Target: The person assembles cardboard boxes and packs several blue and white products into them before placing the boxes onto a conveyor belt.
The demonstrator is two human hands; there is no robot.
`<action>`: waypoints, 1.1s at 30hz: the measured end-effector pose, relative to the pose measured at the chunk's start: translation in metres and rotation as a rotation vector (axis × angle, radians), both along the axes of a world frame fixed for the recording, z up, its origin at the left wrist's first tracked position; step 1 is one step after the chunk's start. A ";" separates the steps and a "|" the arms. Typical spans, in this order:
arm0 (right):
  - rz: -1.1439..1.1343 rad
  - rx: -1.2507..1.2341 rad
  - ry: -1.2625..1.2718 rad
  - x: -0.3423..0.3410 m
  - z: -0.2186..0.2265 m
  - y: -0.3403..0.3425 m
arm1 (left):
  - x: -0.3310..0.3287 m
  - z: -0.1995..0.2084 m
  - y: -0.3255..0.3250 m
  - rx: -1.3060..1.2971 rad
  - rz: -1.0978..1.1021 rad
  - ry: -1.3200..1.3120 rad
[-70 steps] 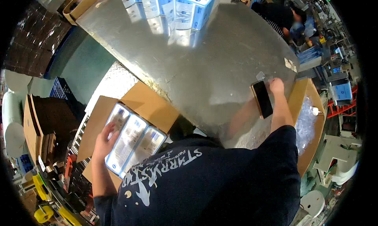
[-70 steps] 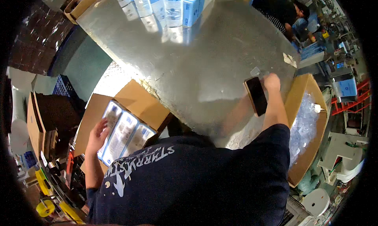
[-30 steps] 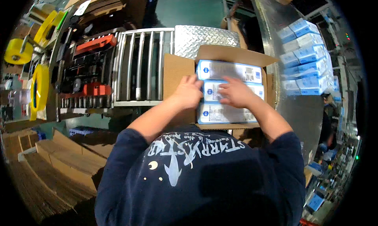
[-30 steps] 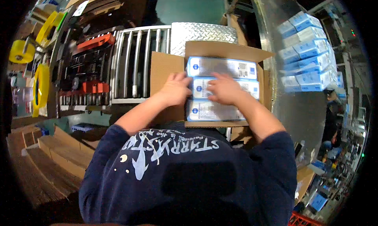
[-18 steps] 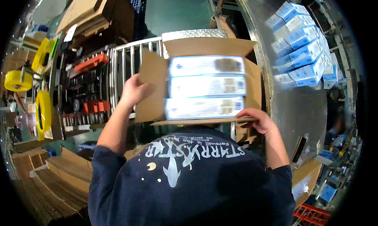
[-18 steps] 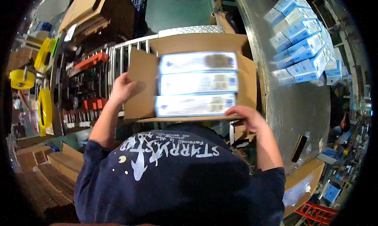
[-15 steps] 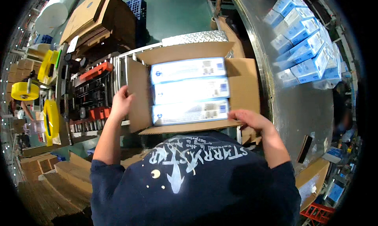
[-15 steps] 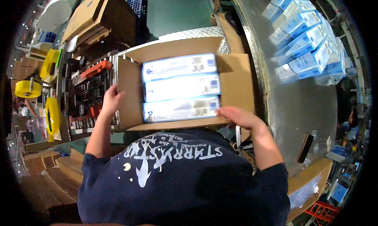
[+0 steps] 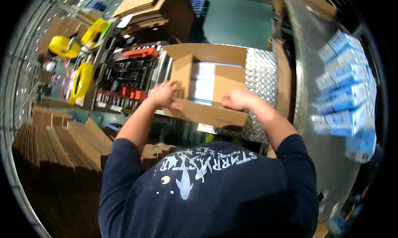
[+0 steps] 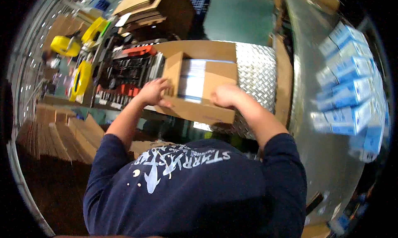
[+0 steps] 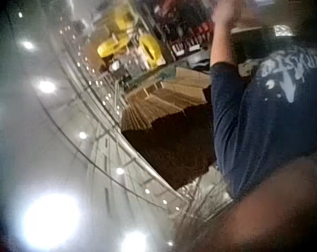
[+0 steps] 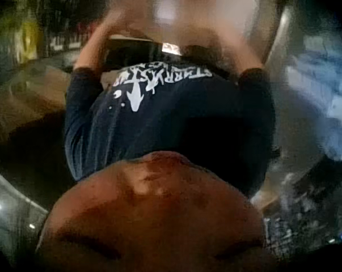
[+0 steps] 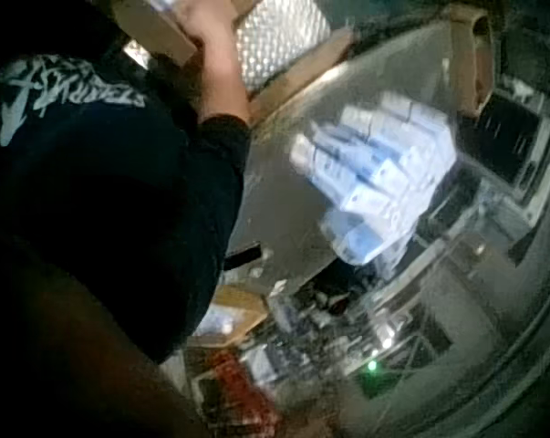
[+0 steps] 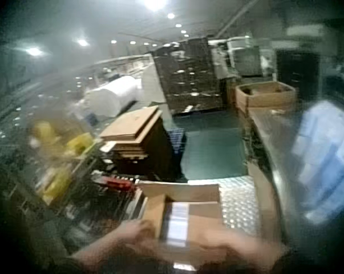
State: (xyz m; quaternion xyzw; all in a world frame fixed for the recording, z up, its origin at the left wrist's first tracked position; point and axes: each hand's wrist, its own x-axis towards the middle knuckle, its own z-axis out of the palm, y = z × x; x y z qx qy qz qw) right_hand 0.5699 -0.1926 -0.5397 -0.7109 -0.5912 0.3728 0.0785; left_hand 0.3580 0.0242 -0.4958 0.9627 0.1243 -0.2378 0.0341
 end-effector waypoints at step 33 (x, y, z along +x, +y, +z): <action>-0.915 0.118 1.220 -0.118 -0.123 0.395 | -0.064 -0.094 0.323 0.183 0.448 -0.552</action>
